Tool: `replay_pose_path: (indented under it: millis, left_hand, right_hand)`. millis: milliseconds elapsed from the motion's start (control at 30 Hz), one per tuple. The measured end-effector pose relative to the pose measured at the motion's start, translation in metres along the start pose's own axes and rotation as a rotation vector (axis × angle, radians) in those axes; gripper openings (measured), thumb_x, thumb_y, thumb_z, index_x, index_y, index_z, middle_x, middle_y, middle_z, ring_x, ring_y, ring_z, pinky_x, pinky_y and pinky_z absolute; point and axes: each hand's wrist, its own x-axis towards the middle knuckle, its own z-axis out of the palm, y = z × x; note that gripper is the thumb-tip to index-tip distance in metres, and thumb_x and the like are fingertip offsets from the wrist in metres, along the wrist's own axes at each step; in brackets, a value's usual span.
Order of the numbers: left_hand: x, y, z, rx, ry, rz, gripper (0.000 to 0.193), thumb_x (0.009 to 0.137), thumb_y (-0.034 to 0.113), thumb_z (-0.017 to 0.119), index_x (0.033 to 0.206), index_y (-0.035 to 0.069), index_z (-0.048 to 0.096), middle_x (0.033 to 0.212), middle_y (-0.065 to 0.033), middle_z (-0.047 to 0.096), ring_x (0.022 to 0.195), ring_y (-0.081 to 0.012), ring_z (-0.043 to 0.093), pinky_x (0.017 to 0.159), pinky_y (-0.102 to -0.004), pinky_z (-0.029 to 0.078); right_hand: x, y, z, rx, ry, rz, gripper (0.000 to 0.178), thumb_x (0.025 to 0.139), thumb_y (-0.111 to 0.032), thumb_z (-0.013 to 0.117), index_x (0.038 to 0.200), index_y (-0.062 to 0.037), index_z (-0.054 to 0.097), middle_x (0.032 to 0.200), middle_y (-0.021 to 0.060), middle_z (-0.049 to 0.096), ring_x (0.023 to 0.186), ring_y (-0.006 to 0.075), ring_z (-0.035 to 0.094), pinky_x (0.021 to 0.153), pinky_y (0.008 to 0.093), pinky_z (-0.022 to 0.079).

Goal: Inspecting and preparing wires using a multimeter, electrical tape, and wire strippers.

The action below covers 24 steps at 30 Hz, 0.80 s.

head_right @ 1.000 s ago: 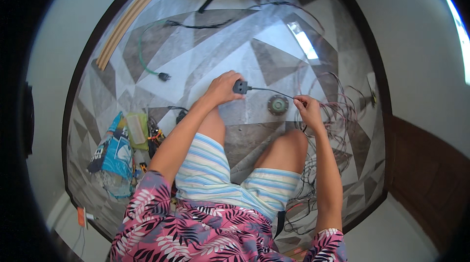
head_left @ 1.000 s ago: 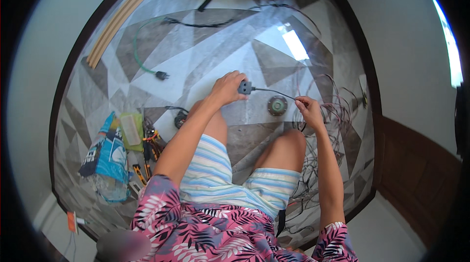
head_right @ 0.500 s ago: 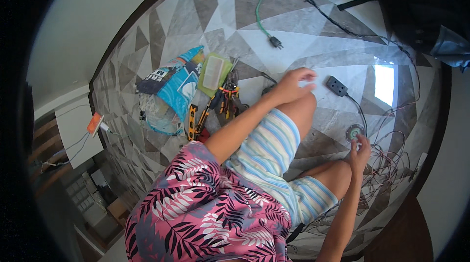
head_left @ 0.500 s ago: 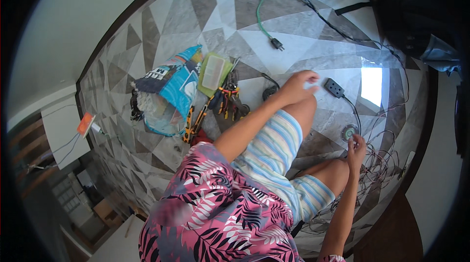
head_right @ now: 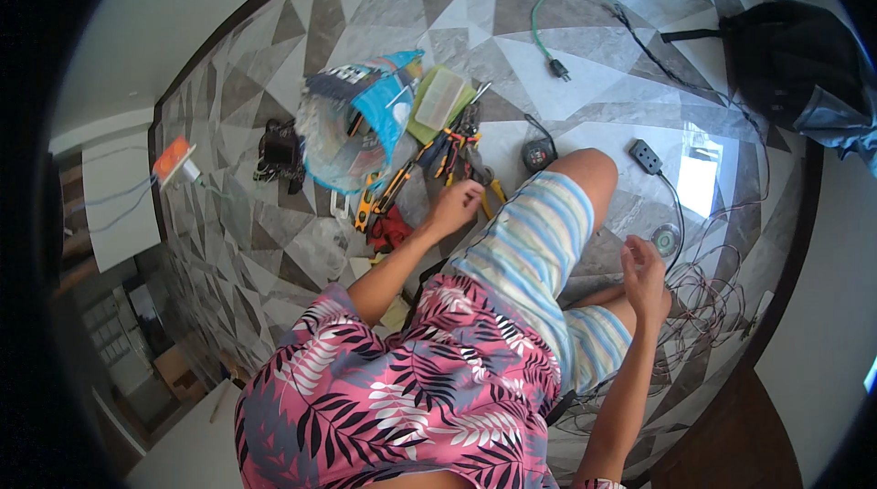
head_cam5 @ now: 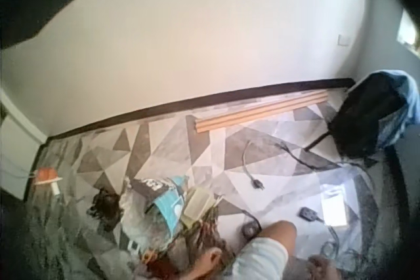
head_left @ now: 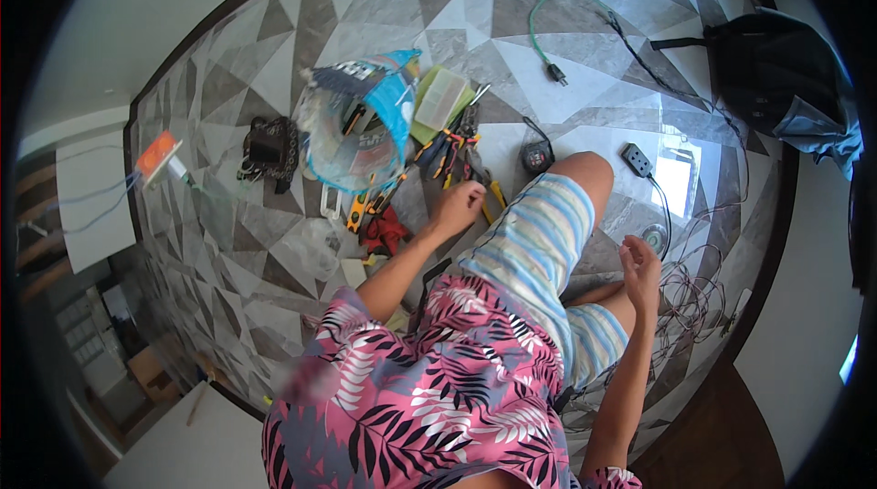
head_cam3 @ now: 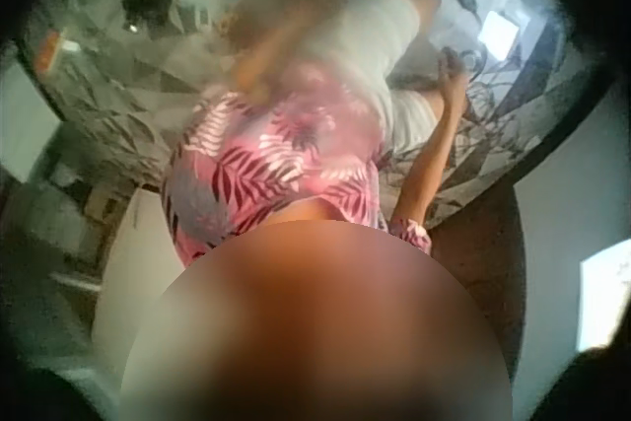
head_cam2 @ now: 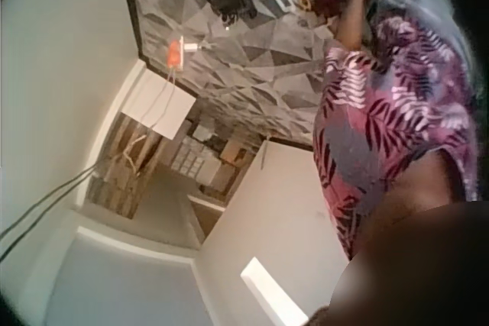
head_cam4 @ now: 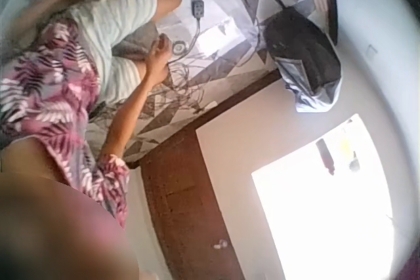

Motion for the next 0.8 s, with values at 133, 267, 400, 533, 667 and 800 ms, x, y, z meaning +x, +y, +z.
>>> replay_pose_path:
  millis: [133, 267, 400, 533, 667, 800]
  left_hand:
    - [-0.049, -0.014, 0.009, 0.079, -0.058, 0.102, 0.016, 0.084, 0.011, 0.065, 0.099, 0.005, 0.066, 0.091, -0.0158, 0.068, 0.085, -0.035, 0.067, 0.074, -0.0423, 0.053]
    - [-0.126, -0.046, -0.024, 0.172, 0.206, 0.062, 0.016, 0.083, 0.007, 0.063, 0.1, 0.004, 0.064, 0.095, -0.0144, 0.066, 0.087, -0.033, 0.066, 0.077, -0.0411, 0.052]
    - [-0.199, -0.095, -0.091, 0.028, 0.467, -0.03, 0.022, 0.081, 0.0, 0.064, 0.103, 0.005, 0.063, 0.094, -0.0134, 0.065, 0.089, -0.0312, 0.065, 0.08, -0.039, 0.053]
    - [-0.275, -0.175, -0.16, 0.201, 0.6, -0.465, 0.036, 0.077, 0.012, 0.072, 0.11, 0.005, 0.061, 0.104, -0.0143, 0.065, 0.096, -0.0323, 0.064, 0.087, -0.0403, 0.051]
    - [-0.312, -0.182, -0.149, 0.498, 0.152, -0.481, 0.06, 0.074, 0.03, 0.08, 0.123, 0.008, 0.055, 0.113, -0.0148, 0.062, 0.109, -0.0333, 0.059, 0.093, -0.0458, 0.048]
    - [-0.347, -0.169, -0.074, 0.61, -0.147, -0.536, 0.129, 0.047, 0.06, 0.09, 0.148, 0.007, 0.031, 0.134, -0.0217, 0.052, 0.12, -0.0378, 0.054, 0.097, -0.0502, 0.046]
  right_hand:
    - [-0.02, 0.002, -0.018, -0.001, 0.051, -0.072, 0.026, 0.096, -0.013, 0.063, 0.114, 0.0059, 0.064, 0.106, 0.0151, 0.068, 0.092, 0.0196, 0.065, 0.083, 0.0329, 0.051]
    - [-0.047, 0.044, -0.028, 0.028, 0.032, 0.022, 0.034, 0.097, -0.02, 0.064, 0.119, 0.0066, 0.063, 0.104, 0.014, 0.07, 0.097, 0.0178, 0.064, 0.087, 0.0313, 0.049]
    - [-0.067, 0.09, -0.028, -0.04, -0.008, 0.029, 0.038, 0.095, -0.025, 0.066, 0.115, 0.0066, 0.065, 0.096, 0.0103, 0.069, 0.087, 0.0139, 0.063, 0.077, 0.0273, 0.049]
    - [-0.068, 0.096, -0.022, -0.098, -0.051, 0.076, 0.044, 0.093, -0.03, 0.066, 0.116, 0.0075, 0.065, 0.102, 0.0171, 0.071, 0.095, 0.023, 0.067, 0.085, 0.0337, 0.051]
    - [-0.067, 0.098, -0.021, -0.076, -0.013, 0.064, 0.041, 0.093, -0.027, 0.065, 0.117, 0.0061, 0.065, 0.103, 0.0181, 0.071, 0.093, 0.023, 0.067, 0.083, 0.0342, 0.051]
    - [-0.065, 0.073, 0.001, -0.093, 0.018, -0.043, 0.034, 0.092, -0.019, 0.065, 0.116, 0.0059, 0.065, 0.099, 0.0173, 0.072, 0.088, 0.0202, 0.067, 0.079, 0.0322, 0.052]
